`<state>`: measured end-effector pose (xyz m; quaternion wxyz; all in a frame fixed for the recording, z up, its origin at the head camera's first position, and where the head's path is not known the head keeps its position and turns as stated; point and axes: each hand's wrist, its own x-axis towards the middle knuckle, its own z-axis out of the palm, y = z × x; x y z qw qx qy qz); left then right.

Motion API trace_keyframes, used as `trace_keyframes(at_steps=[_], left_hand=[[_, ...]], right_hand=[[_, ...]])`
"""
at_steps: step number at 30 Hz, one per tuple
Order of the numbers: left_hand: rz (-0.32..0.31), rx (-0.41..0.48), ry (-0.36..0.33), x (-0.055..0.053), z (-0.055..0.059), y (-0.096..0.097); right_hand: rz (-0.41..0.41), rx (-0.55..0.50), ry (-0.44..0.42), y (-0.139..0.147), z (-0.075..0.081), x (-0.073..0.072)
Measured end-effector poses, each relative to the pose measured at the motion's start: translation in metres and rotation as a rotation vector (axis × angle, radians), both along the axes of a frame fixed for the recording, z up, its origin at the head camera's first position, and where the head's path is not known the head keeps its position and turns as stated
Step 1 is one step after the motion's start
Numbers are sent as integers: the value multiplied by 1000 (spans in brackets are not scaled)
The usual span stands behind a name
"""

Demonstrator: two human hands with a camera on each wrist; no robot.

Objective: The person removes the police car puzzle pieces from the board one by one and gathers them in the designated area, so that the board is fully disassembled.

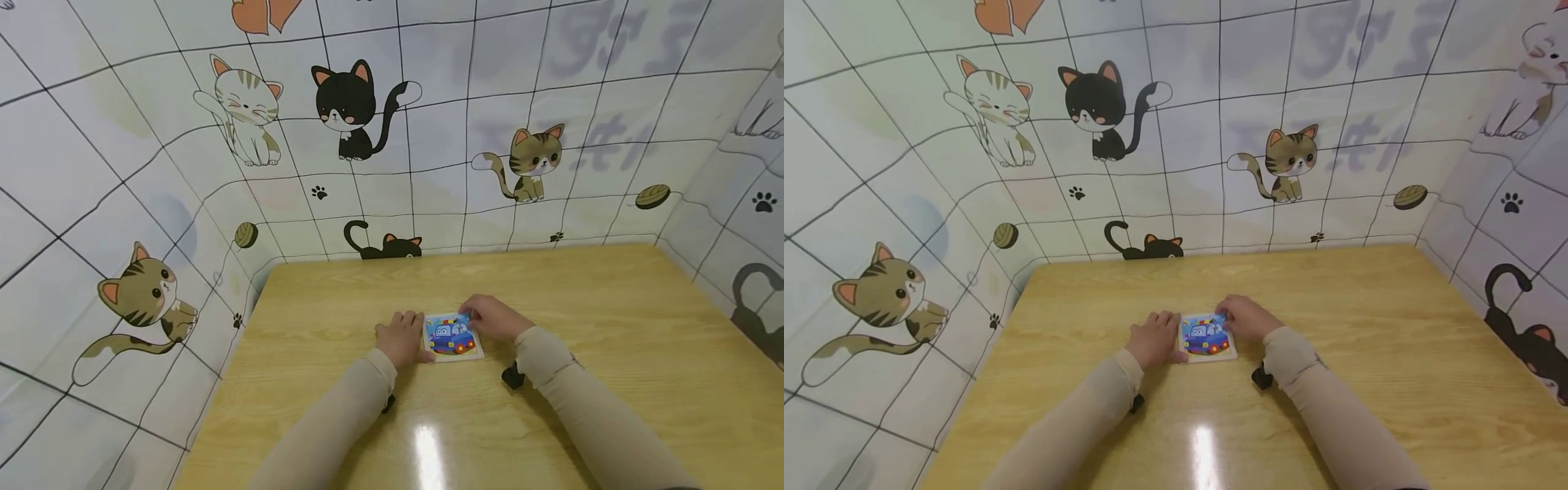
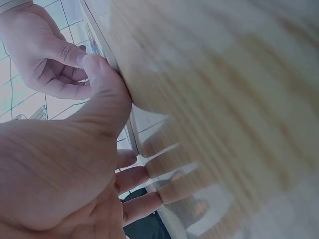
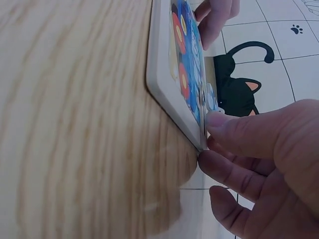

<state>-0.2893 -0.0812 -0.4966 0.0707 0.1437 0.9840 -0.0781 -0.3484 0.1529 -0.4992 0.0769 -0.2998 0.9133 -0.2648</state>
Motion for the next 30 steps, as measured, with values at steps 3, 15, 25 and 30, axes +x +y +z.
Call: trace_keyframes(at_steps=[3, 15, 25, 30], left_hand=[[-6, -12, 3, 4, 0, -1], [-24, 2, 47, 1, -10, -3], [-32, -7, 36, 4, -4, -4], [-36, -18, 40, 5, -3, -4]], right_hand=[[-6, 9, -17, 2, -2, 1], [13, -8, 96, 34, 2, 1], [-60, 3, 82, 81, 5, -6], [-94, 4, 63, 109, 4, -7]])
